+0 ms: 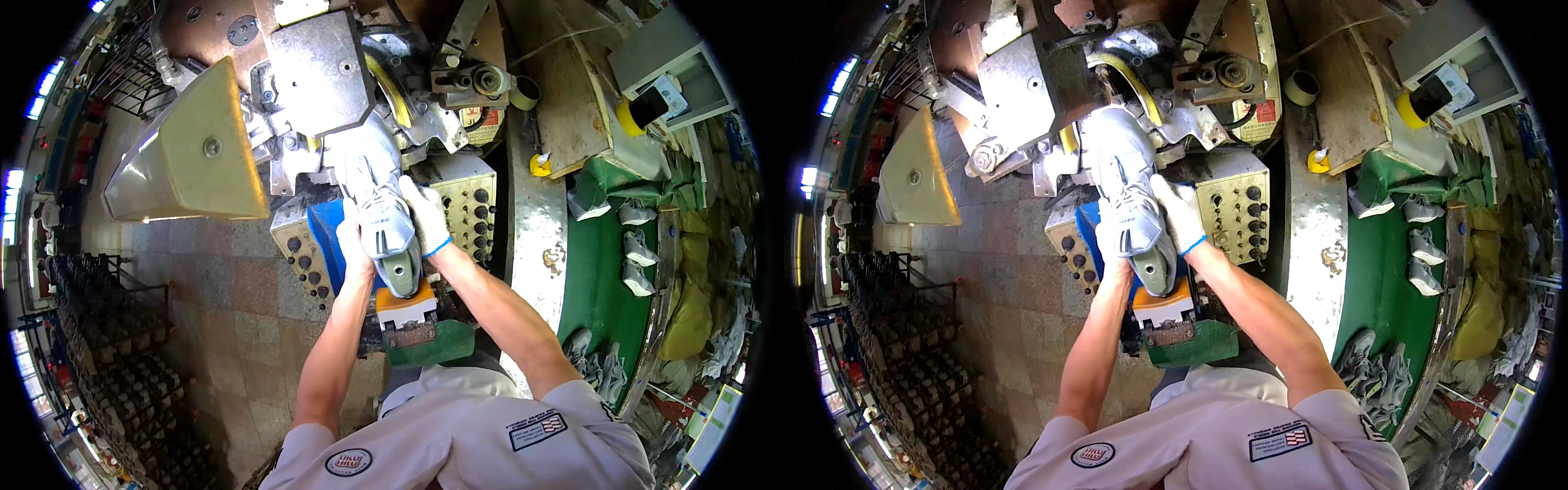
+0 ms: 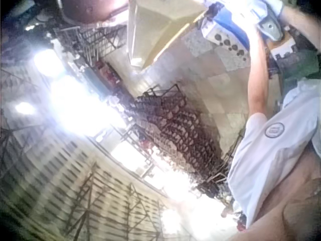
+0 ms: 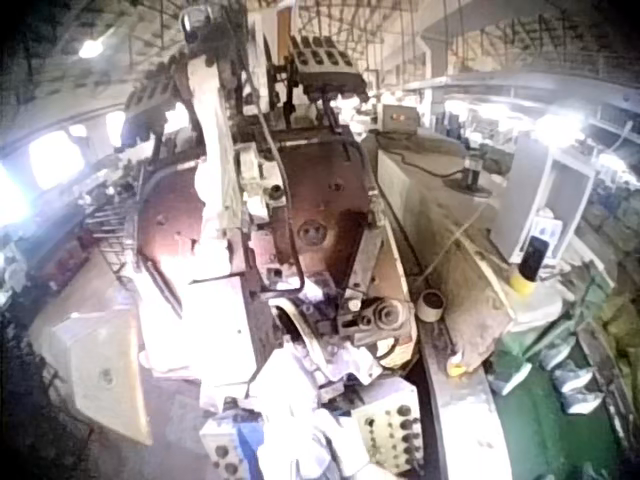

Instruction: The person picks up shoe uppers from a conveyor belt, places them onto a lasting machine to shape the heel and sides, and then returns the lasted shoes to the conveyor belt.

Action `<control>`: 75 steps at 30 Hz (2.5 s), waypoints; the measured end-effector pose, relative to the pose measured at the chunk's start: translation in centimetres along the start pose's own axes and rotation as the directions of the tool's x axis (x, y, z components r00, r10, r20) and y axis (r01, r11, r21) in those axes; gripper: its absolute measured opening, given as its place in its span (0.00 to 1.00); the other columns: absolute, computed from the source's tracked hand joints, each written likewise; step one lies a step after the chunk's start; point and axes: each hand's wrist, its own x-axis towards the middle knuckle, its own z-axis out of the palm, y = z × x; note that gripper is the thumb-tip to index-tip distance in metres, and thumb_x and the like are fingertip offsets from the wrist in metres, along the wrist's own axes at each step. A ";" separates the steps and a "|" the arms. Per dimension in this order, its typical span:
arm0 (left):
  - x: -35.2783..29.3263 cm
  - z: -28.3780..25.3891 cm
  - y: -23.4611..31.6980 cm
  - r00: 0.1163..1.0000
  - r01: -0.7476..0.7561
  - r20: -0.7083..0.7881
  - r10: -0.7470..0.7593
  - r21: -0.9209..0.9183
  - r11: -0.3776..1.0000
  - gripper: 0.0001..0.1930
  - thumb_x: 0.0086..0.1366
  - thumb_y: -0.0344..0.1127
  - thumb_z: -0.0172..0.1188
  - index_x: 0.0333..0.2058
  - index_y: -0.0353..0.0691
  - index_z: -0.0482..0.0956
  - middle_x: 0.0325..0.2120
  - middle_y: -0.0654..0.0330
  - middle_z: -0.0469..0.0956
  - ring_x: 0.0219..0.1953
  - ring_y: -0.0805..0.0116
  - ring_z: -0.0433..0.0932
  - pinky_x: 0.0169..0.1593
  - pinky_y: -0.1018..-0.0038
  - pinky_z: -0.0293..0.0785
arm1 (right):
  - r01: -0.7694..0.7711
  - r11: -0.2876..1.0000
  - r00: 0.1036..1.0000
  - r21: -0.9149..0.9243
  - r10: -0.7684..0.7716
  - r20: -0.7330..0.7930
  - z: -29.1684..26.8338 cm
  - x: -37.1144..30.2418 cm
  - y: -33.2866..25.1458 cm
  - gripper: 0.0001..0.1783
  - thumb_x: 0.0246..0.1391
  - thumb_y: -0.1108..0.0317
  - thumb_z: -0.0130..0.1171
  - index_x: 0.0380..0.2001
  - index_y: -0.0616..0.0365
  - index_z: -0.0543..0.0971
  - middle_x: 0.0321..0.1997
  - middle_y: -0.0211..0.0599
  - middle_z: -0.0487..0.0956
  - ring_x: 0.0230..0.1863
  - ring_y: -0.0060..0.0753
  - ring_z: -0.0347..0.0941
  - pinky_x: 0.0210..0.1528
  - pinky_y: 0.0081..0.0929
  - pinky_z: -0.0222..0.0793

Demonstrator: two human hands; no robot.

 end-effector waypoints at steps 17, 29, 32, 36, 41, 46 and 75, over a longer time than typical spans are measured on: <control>-10.8 6.2 6.8 0.942 -0.284 -0.007 0.336 0.516 0.808 0.31 0.67 0.44 0.66 0.61 0.30 0.71 0.53 0.53 0.75 0.54 0.61 0.72 0.61 0.65 0.65 | 0.057 0.955 0.917 0.290 0.065 -0.395 -33.8 -13.0 0.9 0.35 0.64 0.49 0.59 0.59 0.71 0.70 0.54 0.56 0.79 0.46 0.50 0.82 0.43 0.44 0.79; -7.9 6.6 0.2 0.823 -0.284 0.044 0.566 0.896 0.342 0.25 0.59 0.49 0.73 0.43 0.32 0.82 0.40 0.48 0.84 0.41 0.55 0.81 0.50 0.59 0.77 | 0.238 0.945 0.188 0.225 0.182 -0.965 -79.2 -29.6 0.6 0.20 0.58 0.59 0.66 0.44 0.65 0.79 0.40 0.45 0.82 0.29 0.42 0.80 0.24 0.39 0.72; -7.5 8.7 -1.3 0.831 -0.268 0.066 0.552 0.917 0.294 0.25 0.59 0.49 0.73 0.43 0.32 0.82 0.40 0.48 0.84 0.41 0.55 0.81 0.50 0.59 0.77 | 0.176 0.960 0.139 0.219 0.196 -0.971 -85.8 -28.3 -2.7 0.31 0.53 0.55 0.71 0.53 0.66 0.74 0.48 0.48 0.79 0.34 0.46 0.79 0.31 0.46 0.75; -7.1 10.8 -2.0 0.835 -0.265 0.083 0.544 0.927 0.266 0.25 0.58 0.49 0.73 0.43 0.32 0.82 0.40 0.48 0.84 0.41 0.56 0.81 0.50 0.59 0.77 | 0.025 0.988 0.003 0.156 0.155 -0.988 -94.0 -23.1 -7.6 0.51 0.43 0.45 0.75 0.59 0.73 0.67 0.52 0.59 0.77 0.44 0.55 0.79 0.42 0.51 0.77; -7.9 10.9 -1.3 0.823 -0.248 0.077 0.563 0.940 0.234 0.25 0.58 0.49 0.73 0.42 0.32 0.82 0.40 0.48 0.84 0.41 0.56 0.81 0.50 0.59 0.77 | -0.250 0.952 -0.233 0.179 0.120 -0.965 -96.9 -16.1 -10.5 0.77 0.36 0.36 0.75 0.69 0.84 0.44 0.65 0.70 0.69 0.65 0.60 0.70 0.68 0.38 0.64; -7.3 8.4 -0.6 0.832 -0.247 0.063 0.550 0.932 0.267 0.25 0.58 0.49 0.73 0.42 0.31 0.81 0.40 0.49 0.83 0.41 0.56 0.81 0.50 0.59 0.77 | 0.292 0.956 0.155 -0.016 -0.064 -0.986 -96.9 -21.3 -7.7 0.47 0.45 0.61 0.76 0.62 0.76 0.66 0.57 0.53 0.78 0.55 0.50 0.78 0.60 0.40 0.72; -5.9 1.5 6.0 0.957 0.128 0.240 -0.163 0.156 0.979 0.22 0.65 0.35 0.66 0.54 0.29 0.77 0.41 0.55 0.83 0.37 0.70 0.82 0.44 0.72 0.81 | -0.276 0.876 0.946 0.396 0.176 0.271 -10.6 -10.7 -1.9 0.24 0.65 0.58 0.57 0.58 0.62 0.74 0.53 0.35 0.80 0.51 0.28 0.76 0.57 0.31 0.72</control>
